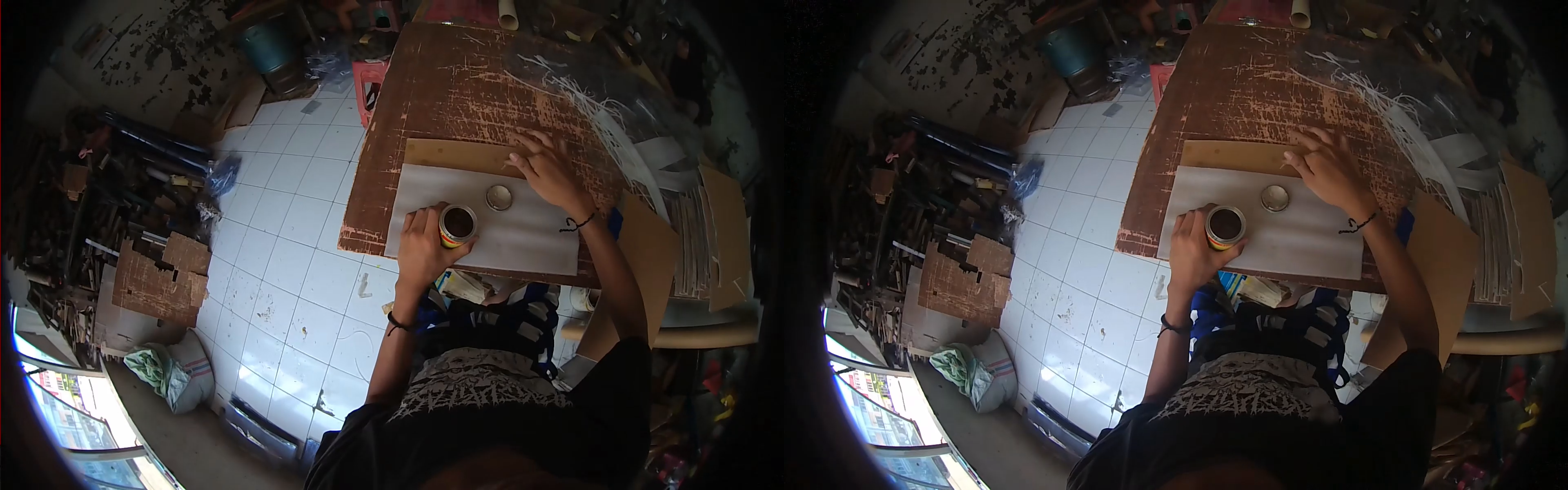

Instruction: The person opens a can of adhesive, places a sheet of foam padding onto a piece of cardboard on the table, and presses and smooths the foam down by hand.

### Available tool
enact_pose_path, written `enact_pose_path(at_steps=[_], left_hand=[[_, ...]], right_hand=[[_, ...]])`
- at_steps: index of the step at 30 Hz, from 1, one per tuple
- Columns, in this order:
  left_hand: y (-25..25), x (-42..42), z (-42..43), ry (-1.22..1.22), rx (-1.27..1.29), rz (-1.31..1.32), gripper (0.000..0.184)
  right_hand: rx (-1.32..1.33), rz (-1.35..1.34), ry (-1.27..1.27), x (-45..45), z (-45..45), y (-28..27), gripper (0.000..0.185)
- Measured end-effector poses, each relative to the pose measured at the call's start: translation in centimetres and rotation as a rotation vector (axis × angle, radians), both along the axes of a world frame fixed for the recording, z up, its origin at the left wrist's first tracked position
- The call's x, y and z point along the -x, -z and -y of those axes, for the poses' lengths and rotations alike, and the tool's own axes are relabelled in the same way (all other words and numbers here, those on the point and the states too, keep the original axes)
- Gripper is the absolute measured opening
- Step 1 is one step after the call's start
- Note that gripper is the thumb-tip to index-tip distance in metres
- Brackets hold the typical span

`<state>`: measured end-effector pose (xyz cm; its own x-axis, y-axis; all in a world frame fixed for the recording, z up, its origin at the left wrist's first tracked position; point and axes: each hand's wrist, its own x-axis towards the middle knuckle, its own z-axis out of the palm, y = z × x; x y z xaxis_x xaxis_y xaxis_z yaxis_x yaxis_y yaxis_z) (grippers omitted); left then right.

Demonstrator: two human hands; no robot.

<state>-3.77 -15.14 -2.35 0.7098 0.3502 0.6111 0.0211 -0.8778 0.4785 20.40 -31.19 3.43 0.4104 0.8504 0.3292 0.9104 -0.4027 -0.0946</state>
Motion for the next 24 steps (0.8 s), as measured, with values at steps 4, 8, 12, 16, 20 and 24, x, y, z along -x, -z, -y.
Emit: enact_pose_path(at_steps=[4,8,12,16,20,24], left_hand=[[0.4,0.3,0.3,0.003,0.021,-0.015,0.065],[0.1,0.2,0.0,-0.01,0.02,-0.024,0.065],[0.4,0.3,0.2,-0.007,0.022,-0.044,0.066],[0.3,0.4,0.3,-0.011,0.025,-0.054,0.068],[0.2,0.4,0.3,0.005,0.039,-0.024,0.068],[0.3,0.4,0.4,-0.036,0.031,-0.073,0.07]], right_hand=[[0.119,-0.013,0.14,-1.0,0.5,0.9,0.05],[-0.128,0.052,0.12,-2.2,0.3,1.6,0.045],[-0.038,-0.007,0.095,-3.0,-0.2,1.6,0.045],[-0.049,-0.101,0.049,-4.6,-1.0,2.2,0.047],[-0.157,-0.036,0.109,-4.1,0.5,1.8,0.05],[0.034,-0.023,0.23,-3.0,2.7,1.5,0.047]])
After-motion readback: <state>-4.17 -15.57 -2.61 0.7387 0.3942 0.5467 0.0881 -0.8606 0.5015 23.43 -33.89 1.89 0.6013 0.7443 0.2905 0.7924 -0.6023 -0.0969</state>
